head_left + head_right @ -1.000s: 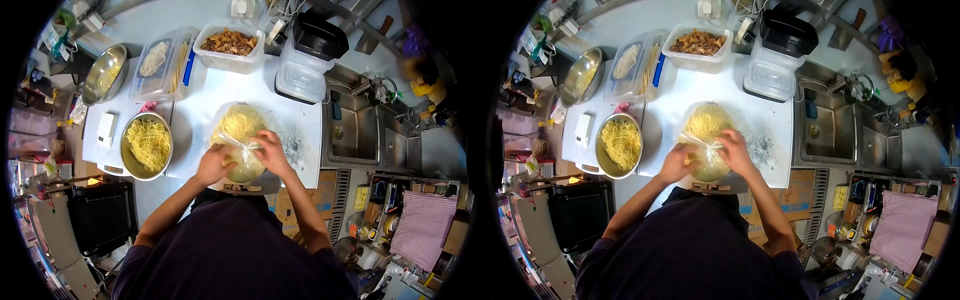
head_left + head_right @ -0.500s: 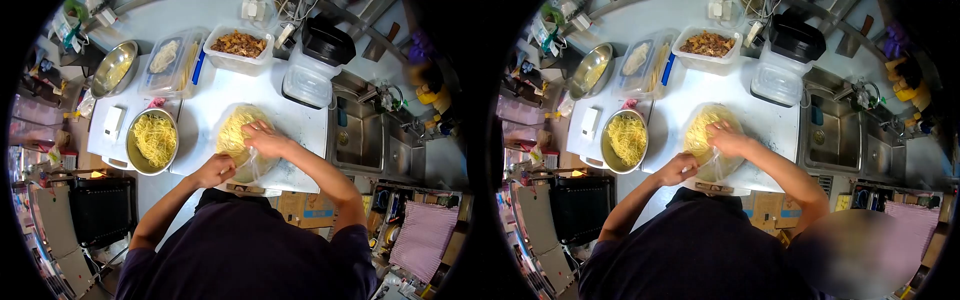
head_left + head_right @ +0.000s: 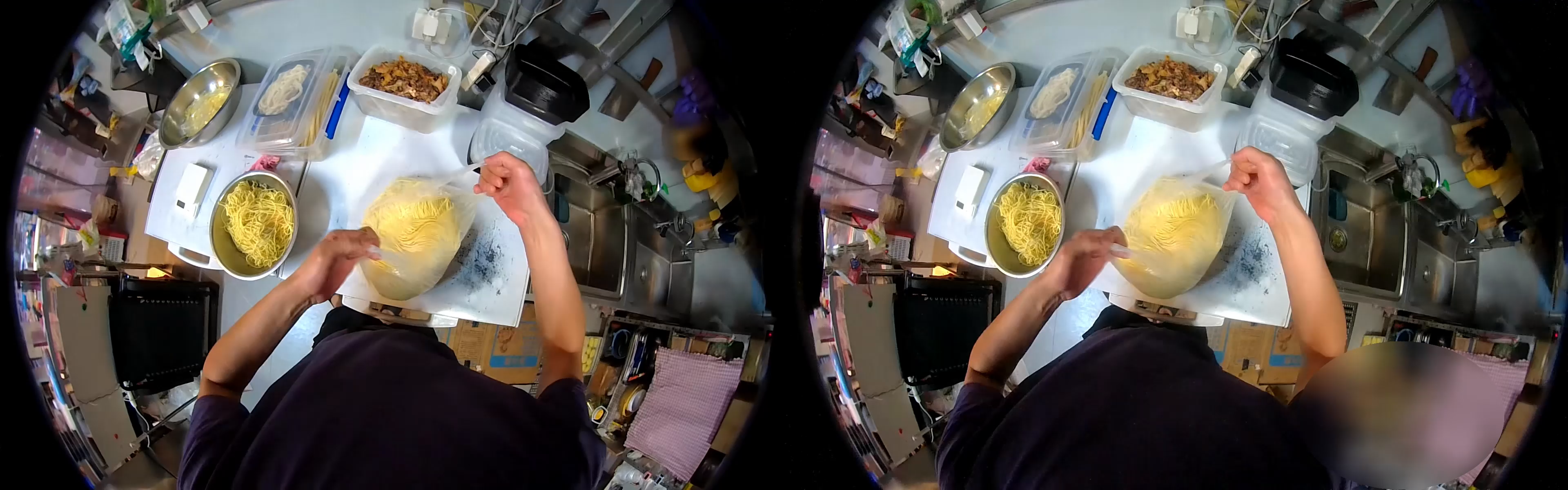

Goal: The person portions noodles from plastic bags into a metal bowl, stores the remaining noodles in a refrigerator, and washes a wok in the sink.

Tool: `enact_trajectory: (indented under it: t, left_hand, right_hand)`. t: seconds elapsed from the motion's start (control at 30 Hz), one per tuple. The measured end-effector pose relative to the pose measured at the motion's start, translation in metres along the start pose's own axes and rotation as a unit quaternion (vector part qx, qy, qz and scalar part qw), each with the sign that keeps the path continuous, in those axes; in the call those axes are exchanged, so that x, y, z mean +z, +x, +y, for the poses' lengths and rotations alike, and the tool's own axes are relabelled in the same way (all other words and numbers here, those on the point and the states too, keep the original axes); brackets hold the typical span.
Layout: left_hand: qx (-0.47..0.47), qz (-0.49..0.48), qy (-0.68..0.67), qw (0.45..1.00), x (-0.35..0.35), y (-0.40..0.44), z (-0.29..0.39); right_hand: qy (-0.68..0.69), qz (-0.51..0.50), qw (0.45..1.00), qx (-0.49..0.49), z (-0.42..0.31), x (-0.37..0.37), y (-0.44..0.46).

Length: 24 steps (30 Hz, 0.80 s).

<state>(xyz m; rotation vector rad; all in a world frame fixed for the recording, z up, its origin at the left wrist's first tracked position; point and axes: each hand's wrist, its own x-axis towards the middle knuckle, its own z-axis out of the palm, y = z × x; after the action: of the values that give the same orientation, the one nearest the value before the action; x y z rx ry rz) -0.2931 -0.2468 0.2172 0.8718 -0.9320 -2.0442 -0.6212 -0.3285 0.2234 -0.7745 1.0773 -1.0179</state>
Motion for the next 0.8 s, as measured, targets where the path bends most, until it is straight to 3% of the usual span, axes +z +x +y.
enact_trajectory:
  t: [0.03, 0.07, 0.1, 0.17, 0.2, 0.23, 0.3, 0.33, 0.37, 0.43, 0.47, 0.5, 0.53, 0.57, 0.6, 0.63, 0.7, 0.77, 0.8]
  left_hand:
    - [0.0, 0.001, 0.001, 1.0, 0.004, -0.007, 0.015]
    - [0.108, -0.026, 0.218, 0.97, 0.005, -0.017, 0.039]
    - [0.209, -0.053, 0.421, 0.881, 0.0, -0.023, 0.056]
    - [0.15, 0.105, 0.275, 0.944, -0.019, -0.033, 0.063]
    - [0.141, 0.164, 0.268, 0.939, -0.018, -0.033, 0.074]
    - [0.179, 0.171, 0.345, 0.905, -0.033, -0.033, 0.072]
    - [0.263, 0.207, 0.57, 0.75, -0.033, -0.021, 0.07]
    - [0.25, 0.23, 0.579, 0.741, -0.045, -0.01, 0.055]
    - [0.176, 0.229, 0.597, 0.748, -0.067, 0.001, 0.033]
    - [0.093, 0.241, 0.587, 0.767, -0.082, 0.01, 0.012]
    - [0.074, 0.251, 0.582, 0.77, -0.085, 0.008, 0.007]
    - [0.065, 0.252, 0.582, 0.77, -0.08, 0.005, 0.004]
    - [0.063, 0.248, 0.318, 0.913, -0.07, 0.007, 0.002]
    - [0.059, 0.222, 0.025, 0.973, -0.064, 0.008, 0.002]
    - [0.069, 0.19, 0.07, 0.977, -0.072, 0.008, -0.008]
    - [0.071, 0.19, 0.07, 0.977, -0.066, 0.003, 0.002]
    - [0.074, 0.145, -0.017, 0.987, -0.046, -0.009, 0.03]
    - [0.1, 0.121, -0.011, 0.988, -0.042, -0.013, 0.033]
    - [0.1, 0.118, 0.035, 0.987, -0.039, -0.014, 0.031]
  right_hand:
    - [-0.013, -0.053, 0.997, -0.048, -0.013, 0.005, -0.009]
    - [-0.04, -0.016, 0.997, -0.069, -0.026, 0.022, -0.027]
    - [-0.038, -0.017, 0.997, -0.07, -0.032, 0.023, -0.039]
    - [0.079, 0.027, 0.99, -0.117, -0.035, 0.011, -0.059]
    - [0.079, 0.025, 0.991, -0.107, -0.028, 0.009, -0.07]
    - [0.066, 0.043, 0.992, -0.103, -0.022, 0.008, -0.079]
    - [0.049, 0.094, 0.991, -0.08, 0.001, 0.006, -0.086]
    - [-0.058, 0.113, 0.99, -0.061, 0.03, 0.0, -0.082]
    - [-0.166, 0.129, 0.977, -0.041, 0.054, -0.005, -0.081]
    - [-0.254, 0.17, 0.952, -0.035, 0.069, 0.003, -0.087]
    - [-0.45, 0.228, 0.843, -0.187, 0.056, 0.022, -0.094]
    - [-0.45, 0.225, 0.846, -0.18, 0.04, 0.046, -0.1]
    - [-0.494, 0.248, 0.77, -0.319, 0.02, 0.07, -0.101]
    - [-0.524, 0.266, 0.671, -0.452, 0.012, 0.09, -0.097]
    - [-0.464, 0.126, 0.805, -0.346, 0.02, 0.104, -0.091]
    - [-0.381, -0.021, 0.897, -0.224, 0.034, 0.116, -0.08]
    - [-0.569, -0.15, 0.799, -0.128, 0.092, 0.127, -0.018]
    - [-0.654, -0.139, 0.68, -0.3, 0.17, 0.121, 0.044]
    - [-0.656, -0.143, 0.676, -0.303, 0.163, 0.128, 0.059]
